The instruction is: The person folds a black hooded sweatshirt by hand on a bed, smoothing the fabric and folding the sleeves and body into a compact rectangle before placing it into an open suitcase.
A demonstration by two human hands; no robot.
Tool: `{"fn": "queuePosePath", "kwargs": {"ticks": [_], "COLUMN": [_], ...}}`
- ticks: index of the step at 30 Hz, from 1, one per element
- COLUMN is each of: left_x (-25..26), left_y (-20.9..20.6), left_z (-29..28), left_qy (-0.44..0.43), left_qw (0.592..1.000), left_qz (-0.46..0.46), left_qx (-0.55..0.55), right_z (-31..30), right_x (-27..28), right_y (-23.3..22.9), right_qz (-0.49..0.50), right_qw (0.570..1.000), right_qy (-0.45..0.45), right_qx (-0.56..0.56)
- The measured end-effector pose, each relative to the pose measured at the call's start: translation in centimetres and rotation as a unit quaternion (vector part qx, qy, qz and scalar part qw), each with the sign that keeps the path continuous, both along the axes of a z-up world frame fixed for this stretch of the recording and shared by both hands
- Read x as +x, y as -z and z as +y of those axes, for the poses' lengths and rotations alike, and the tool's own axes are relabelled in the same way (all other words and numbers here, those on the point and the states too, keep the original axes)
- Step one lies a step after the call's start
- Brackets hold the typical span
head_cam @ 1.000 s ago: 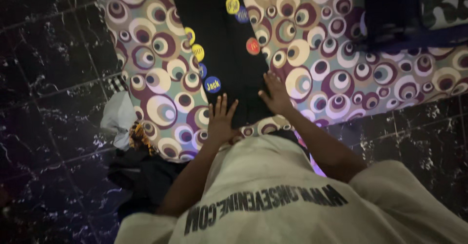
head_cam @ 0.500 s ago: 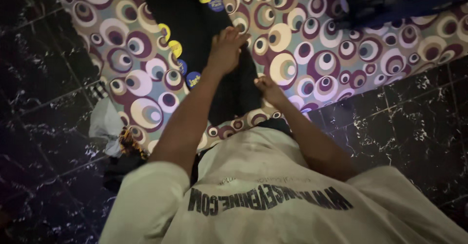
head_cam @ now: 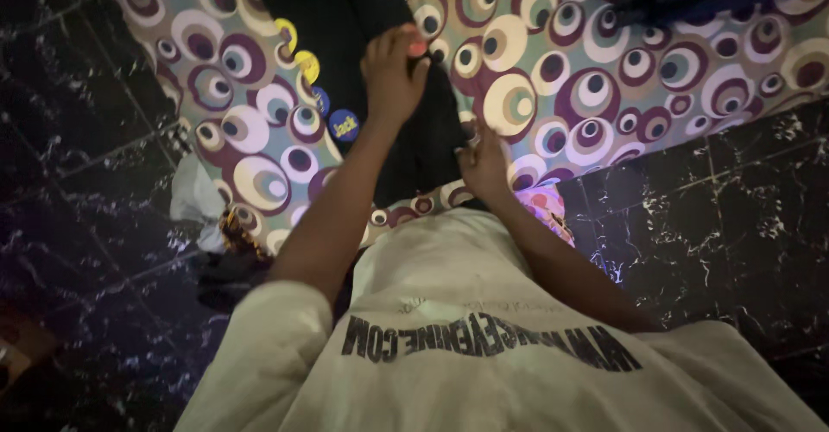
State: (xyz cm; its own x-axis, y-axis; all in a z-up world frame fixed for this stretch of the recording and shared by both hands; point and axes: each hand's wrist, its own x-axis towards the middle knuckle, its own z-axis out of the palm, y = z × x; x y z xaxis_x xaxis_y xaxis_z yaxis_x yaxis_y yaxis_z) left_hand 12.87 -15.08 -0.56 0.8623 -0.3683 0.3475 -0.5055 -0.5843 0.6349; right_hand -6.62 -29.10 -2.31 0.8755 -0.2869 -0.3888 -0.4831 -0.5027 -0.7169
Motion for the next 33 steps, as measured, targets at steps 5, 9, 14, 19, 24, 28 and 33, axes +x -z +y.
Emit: {"fn": "queuePosePath", "kwargs": {"ticks": [5,9,14,19,24,28,33], "left_x": [-10.4,-11.6,-7.9,-5.4,-7.2,-7.9,-5.7], "left_y": [-1.4,0.4,-1.9,-3.2,-1.2,0.4,3.0], "left_z": [10.0,16.1,16.9,15.5,16.0,16.2,17.1], "left_qy": [-0.020,0.035,0.258,0.365,0.319,0.298,0.329], "left_qw": [0.995,0.972,0.908,0.841,0.877,0.894,0.895], "left_qz": [0.074,0.061,0.072,0.152,0.109,0.113,0.160], "left_qx": [0.062,0.225,0.323,0.370,0.342,0.315,0.256], "right_z": [-1.5,-5.1,-5.3,-4.9,-5.5,-6.4,-7.8], "right_x": [0.2,3.2,6.1,8.3,9.2,10.7,13.0], "right_y": [-1.3,0.9,-0.9,0.3,2.3,1.7,3.9], "right_qz": [-0.225,-0.200,-0.137,-0.155,-0.171,-0.128,-0.041], "right_qw": [0.948,0.922,0.888,0.805,0.785,0.805,0.849], "right_qy": [-0.201,-0.300,-0.409,-0.537,-0.569,-0.576,-0.520], "right_qx": [-0.103,-0.142,-0.160,-0.199,-0.176,-0.068,0.080]}}
